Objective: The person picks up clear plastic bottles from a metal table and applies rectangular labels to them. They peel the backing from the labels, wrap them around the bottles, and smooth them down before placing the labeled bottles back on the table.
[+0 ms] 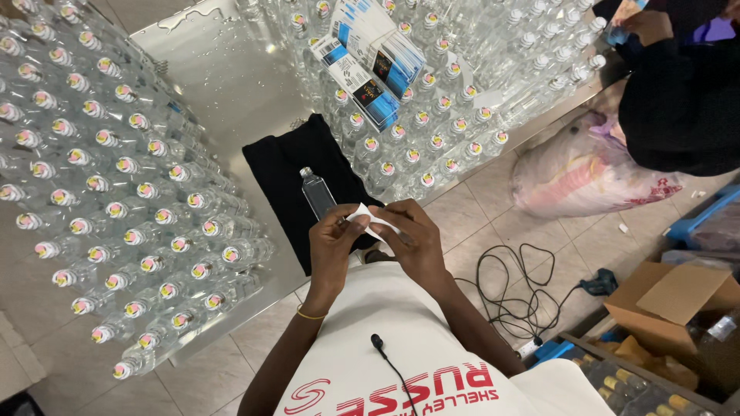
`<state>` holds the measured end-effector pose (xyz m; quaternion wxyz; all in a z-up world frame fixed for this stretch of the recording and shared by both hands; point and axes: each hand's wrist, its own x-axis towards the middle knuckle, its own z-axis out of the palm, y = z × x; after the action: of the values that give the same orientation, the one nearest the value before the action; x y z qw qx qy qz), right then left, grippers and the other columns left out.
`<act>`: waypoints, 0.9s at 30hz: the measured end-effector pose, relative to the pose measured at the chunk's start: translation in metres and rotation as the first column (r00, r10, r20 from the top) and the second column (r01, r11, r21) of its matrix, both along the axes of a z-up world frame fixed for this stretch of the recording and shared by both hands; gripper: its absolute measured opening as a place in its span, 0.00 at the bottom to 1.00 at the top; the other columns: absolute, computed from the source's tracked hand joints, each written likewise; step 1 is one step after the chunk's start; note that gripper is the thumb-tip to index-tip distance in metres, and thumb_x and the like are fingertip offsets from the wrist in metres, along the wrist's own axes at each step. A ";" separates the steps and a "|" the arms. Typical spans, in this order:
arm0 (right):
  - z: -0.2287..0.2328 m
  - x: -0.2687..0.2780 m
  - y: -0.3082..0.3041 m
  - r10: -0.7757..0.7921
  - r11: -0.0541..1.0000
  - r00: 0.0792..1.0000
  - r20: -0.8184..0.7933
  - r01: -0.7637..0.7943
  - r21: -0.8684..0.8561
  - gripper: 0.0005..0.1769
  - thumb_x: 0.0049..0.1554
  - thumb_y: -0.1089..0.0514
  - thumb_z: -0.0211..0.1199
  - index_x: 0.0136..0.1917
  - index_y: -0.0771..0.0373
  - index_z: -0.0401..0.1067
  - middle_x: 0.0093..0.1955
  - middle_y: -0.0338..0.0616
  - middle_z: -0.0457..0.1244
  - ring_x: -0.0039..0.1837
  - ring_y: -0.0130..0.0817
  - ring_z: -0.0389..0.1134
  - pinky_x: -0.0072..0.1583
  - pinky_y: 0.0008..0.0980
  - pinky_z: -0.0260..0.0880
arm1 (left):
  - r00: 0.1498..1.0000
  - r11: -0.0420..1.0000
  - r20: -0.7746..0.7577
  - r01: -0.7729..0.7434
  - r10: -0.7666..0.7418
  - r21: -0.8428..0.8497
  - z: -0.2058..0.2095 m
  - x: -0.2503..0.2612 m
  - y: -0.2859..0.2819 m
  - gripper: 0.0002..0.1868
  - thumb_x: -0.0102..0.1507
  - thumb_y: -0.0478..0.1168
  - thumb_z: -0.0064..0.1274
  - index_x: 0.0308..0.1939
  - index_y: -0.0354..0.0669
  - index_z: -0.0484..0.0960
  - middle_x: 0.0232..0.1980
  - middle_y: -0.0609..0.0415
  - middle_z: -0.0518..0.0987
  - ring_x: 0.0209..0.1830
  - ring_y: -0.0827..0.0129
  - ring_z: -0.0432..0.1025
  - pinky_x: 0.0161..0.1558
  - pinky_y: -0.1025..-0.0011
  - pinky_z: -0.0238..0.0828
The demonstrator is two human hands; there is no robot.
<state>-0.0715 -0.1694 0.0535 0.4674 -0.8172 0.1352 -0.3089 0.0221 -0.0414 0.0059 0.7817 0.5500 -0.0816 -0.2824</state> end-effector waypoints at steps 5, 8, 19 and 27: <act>-0.001 0.005 -0.002 0.013 0.999 1.000 0.005 -0.013 0.046 0.16 0.59 0.66 0.76 0.62 0.62 0.86 0.49 0.48 0.69 0.45 0.32 0.70 0.48 0.34 0.73 | 1.000 1.000 -0.015 -0.003 0.003 -0.009 0.011 0.007 0.001 0.13 0.69 0.35 0.65 0.56 0.35 0.87 0.44 0.48 0.87 0.37 0.77 0.78 0.43 0.71 0.82; 0.007 0.008 -0.001 -0.001 0.999 1.000 -0.025 0.002 0.033 0.17 0.60 0.66 0.75 0.63 0.62 0.85 0.51 0.50 0.69 0.46 0.36 0.71 0.49 0.37 0.74 | 0.999 1.000 -0.028 -0.019 0.019 -0.005 0.011 0.007 0.003 0.14 0.69 0.36 0.66 0.57 0.35 0.87 0.46 0.48 0.88 0.37 0.77 0.78 0.43 0.72 0.82; 0.009 0.022 0.004 0.007 0.916 0.998 0.059 0.017 -0.401 0.15 0.60 0.66 0.75 0.61 0.63 0.84 0.57 0.49 0.71 0.59 0.49 0.73 0.62 0.46 0.74 | 0.999 0.999 -0.048 -0.026 0.025 -0.032 0.021 0.008 0.006 0.13 0.74 0.40 0.59 0.59 0.35 0.85 0.44 0.47 0.84 0.44 0.73 0.77 0.48 0.68 0.82; 0.015 0.033 0.014 0.025 0.989 0.999 0.026 -0.021 -0.149 0.13 0.58 0.66 0.78 0.57 0.67 0.85 0.48 0.51 0.76 0.52 0.51 0.78 0.59 0.47 0.77 | 0.999 0.999 0.009 -0.045 0.045 -0.013 0.022 0.009 0.008 0.11 0.72 0.40 0.61 0.53 0.36 0.88 0.42 0.53 0.81 0.45 0.78 0.72 0.50 0.72 0.76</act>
<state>-0.0388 -0.1558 0.0689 0.4105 -0.8469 0.0960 -0.3241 0.0307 -0.0338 0.0282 0.7909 0.5481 -0.0744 -0.2617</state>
